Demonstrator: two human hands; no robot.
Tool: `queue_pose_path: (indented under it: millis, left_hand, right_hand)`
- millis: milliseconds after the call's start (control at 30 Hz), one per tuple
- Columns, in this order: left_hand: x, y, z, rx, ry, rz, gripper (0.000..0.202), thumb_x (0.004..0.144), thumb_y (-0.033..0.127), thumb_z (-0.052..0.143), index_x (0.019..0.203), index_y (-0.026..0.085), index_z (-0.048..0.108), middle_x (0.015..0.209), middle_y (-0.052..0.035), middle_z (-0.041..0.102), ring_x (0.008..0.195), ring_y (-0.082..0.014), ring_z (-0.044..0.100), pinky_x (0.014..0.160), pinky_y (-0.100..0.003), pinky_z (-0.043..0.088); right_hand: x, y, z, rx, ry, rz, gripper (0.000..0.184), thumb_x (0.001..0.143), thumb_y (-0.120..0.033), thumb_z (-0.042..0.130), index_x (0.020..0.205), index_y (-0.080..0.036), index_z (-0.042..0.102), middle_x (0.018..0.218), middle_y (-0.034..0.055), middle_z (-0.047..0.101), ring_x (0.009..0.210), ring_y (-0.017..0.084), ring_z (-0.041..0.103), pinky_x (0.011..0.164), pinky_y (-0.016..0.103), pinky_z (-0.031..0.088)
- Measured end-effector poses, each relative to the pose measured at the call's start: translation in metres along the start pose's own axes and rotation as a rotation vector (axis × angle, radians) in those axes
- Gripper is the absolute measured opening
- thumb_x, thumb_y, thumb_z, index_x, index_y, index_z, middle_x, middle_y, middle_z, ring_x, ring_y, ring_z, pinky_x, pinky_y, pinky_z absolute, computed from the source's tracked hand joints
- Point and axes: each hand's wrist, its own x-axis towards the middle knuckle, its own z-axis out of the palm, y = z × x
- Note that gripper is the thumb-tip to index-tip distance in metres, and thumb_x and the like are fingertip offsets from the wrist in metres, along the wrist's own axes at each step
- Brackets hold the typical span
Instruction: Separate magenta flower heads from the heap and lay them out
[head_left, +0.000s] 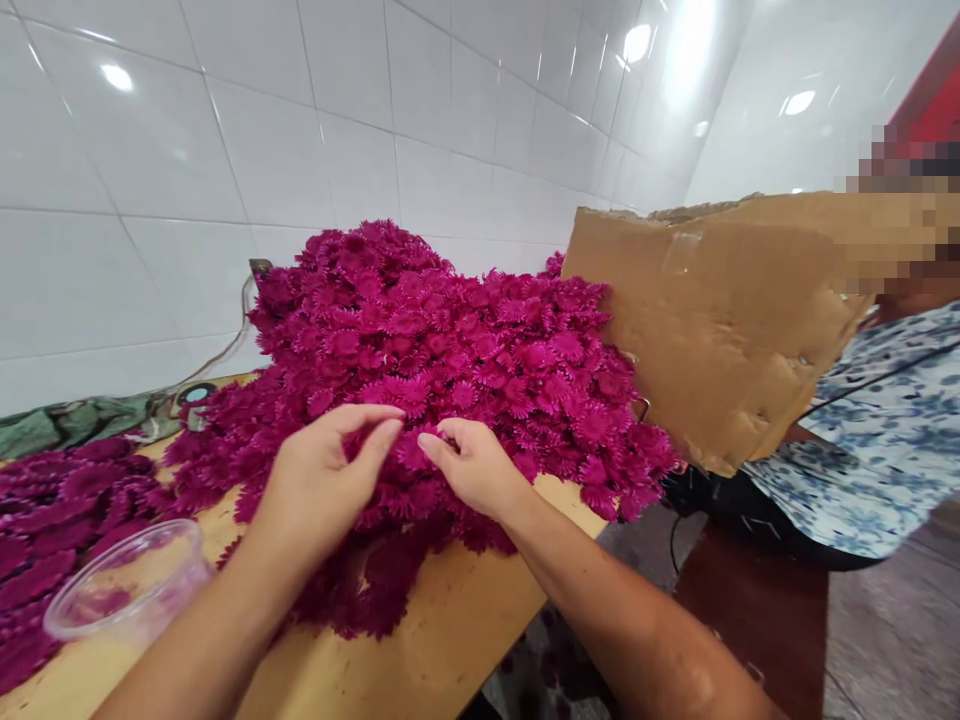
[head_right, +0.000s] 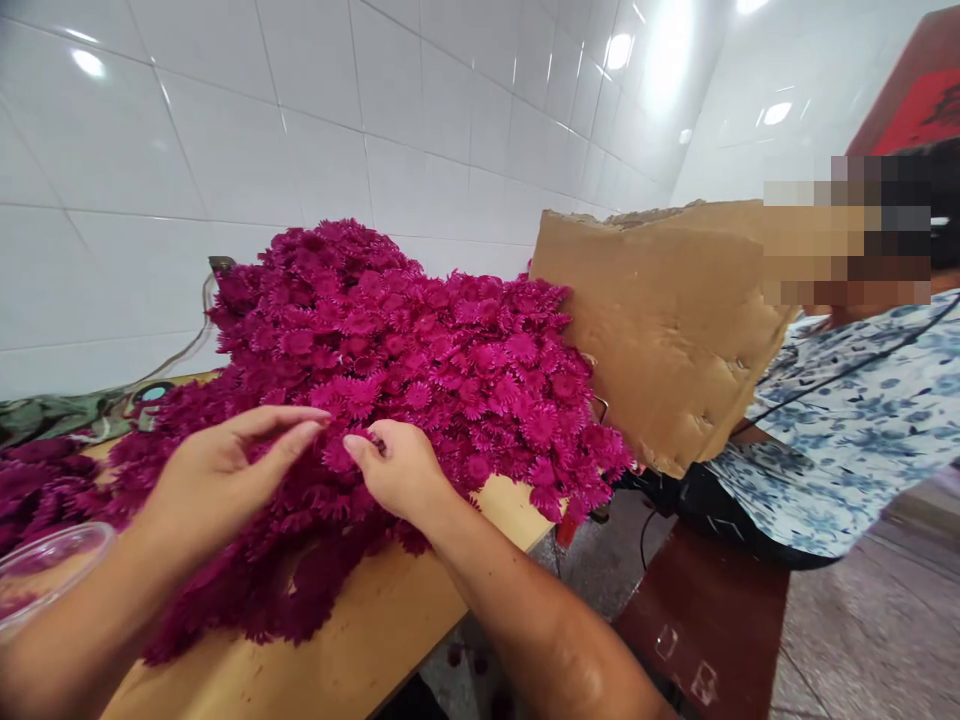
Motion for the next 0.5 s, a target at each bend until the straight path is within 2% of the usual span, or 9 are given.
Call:
queue_pose_path:
  millis: [100,233,367,433,500]
  left_hand:
    - [-0.008,0.012,0.01,-0.03,-0.104,0.039,0.031,0.071,0.043,0.05,0.088,0.023,0.066,0.088,-0.002,0.07,0.082,-0.0208,0.062,0.079,-0.033,0.048]
    - [-0.007,0.011,0.014,0.005,-0.141,0.046,0.032,0.071,0.041,0.049,0.091,0.022,0.066,0.091,-0.0031,0.07,0.082,-0.0214,0.063,0.079,-0.034,0.047]
    - [-0.006,0.011,0.015,0.111,-0.124,0.059,0.03,0.071,0.037,0.047,0.09,0.024,0.067,0.091,-0.0023,0.071,0.083,-0.0219,0.063,0.079,-0.034,0.045]
    - [-0.004,0.011,0.016,0.118,-0.122,0.008,0.027,0.072,0.037,0.046,0.082,0.025,0.067,0.08,-0.0005,0.071,0.074,-0.0209,0.063,0.072,-0.032,0.046]
    - [0.002,0.008,0.015,0.075,-0.071,-0.071,0.024,0.071,0.038,0.046,0.073,0.023,0.064,0.07,0.0006,0.069,0.066,-0.0194,0.062,0.066,-0.03,0.046]
  right_hand:
    - [0.002,0.0,0.005,0.031,0.029,-0.021,0.038,0.077,-0.041,0.045,0.049,-0.018,0.035,0.048,-0.0054,0.03,0.049,0.007,0.026,0.046,0.023,0.02]
    - [0.001,0.002,0.007,0.191,0.023,-0.031,0.045,0.077,-0.055,0.038,0.05,-0.019,0.034,0.049,-0.0049,0.029,0.049,0.007,0.026,0.046,0.023,0.022]
    - [-0.004,0.001,0.004,0.232,-0.037,-0.041,0.035,0.073,-0.049,0.043,0.057,-0.018,0.041,0.053,-0.0049,0.034,0.05,0.008,0.029,0.047,0.023,0.024]
    - [-0.008,-0.002,0.004,0.244,-0.034,-0.029,0.029,0.071,-0.043,0.047,0.058,-0.018,0.042,0.054,-0.0053,0.034,0.051,0.007,0.029,0.047,0.023,0.024]
    - [-0.013,-0.006,0.005,0.266,-0.025,-0.018,0.024,0.07,-0.038,0.048,0.058,-0.018,0.041,0.053,-0.0058,0.033,0.05,0.007,0.029,0.047,0.022,0.024]
